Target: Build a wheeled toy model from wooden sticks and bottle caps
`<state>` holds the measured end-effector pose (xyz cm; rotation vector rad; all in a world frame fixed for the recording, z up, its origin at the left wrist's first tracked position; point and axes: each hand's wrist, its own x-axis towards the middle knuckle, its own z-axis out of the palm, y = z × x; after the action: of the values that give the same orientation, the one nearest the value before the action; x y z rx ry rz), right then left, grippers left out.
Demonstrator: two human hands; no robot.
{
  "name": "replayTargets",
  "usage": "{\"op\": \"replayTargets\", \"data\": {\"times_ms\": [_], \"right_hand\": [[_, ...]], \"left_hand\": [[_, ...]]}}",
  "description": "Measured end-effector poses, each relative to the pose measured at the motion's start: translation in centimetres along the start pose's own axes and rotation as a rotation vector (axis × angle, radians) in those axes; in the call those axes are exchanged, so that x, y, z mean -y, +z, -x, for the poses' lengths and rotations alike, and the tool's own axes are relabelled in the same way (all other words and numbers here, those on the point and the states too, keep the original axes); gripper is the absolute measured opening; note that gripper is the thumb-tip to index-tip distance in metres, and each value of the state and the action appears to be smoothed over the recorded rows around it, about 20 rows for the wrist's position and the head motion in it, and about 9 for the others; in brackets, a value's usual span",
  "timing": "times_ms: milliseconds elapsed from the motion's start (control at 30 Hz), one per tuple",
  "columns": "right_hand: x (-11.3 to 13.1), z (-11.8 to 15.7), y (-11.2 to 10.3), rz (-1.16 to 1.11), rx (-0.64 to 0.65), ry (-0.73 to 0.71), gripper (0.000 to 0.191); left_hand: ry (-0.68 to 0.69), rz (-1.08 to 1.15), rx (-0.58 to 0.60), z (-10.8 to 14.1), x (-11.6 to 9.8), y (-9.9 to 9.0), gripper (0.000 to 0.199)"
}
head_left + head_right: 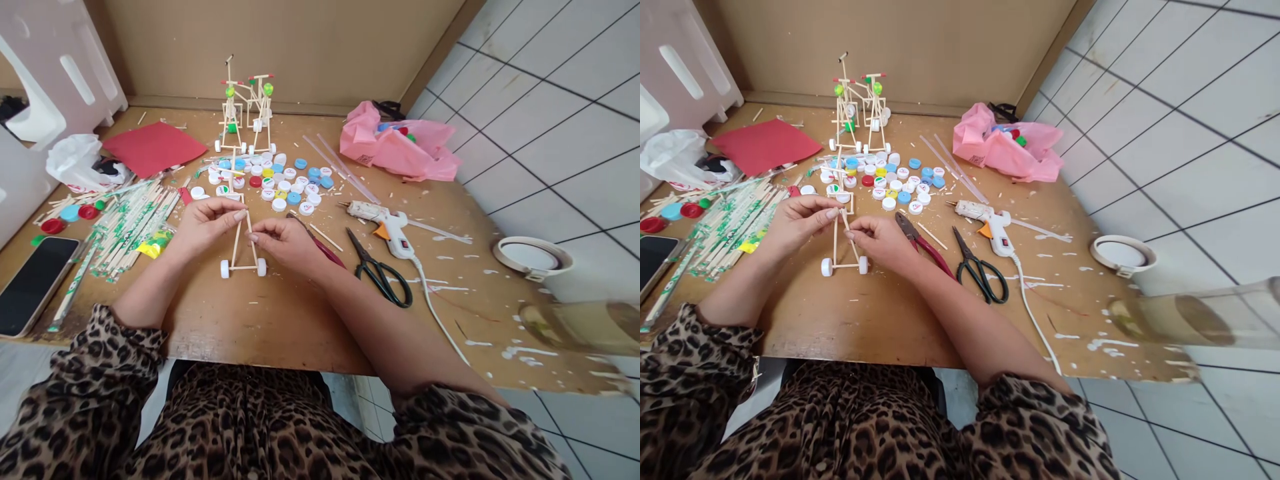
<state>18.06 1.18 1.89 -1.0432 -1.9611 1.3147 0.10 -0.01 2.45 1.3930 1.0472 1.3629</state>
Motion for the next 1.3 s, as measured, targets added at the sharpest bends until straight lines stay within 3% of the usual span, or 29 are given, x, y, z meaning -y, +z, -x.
{"op": "replayTargets", "data": {"times_ms": [500,767,1300], "right_hand": [[-0.3,-0.1,0.2,-0.055,-0.010,0.017,0.013],[0.1,0.2,0.1,-0.100,0.111,0.134,0.007],[-0.3,0.0,-0.7,-0.009,0.189,0.117,0.009]], "left_hand": [[-0.036,-0.056,-0.032,-0.2,-0.4,-0.1,0.031],[-0.036,-0.049,-0.044,-0.2,-0.2,-0.5,0.031],[-0.063,-0.084,-0.056,-0.2,-0.3,-0.9,0.030]]}}
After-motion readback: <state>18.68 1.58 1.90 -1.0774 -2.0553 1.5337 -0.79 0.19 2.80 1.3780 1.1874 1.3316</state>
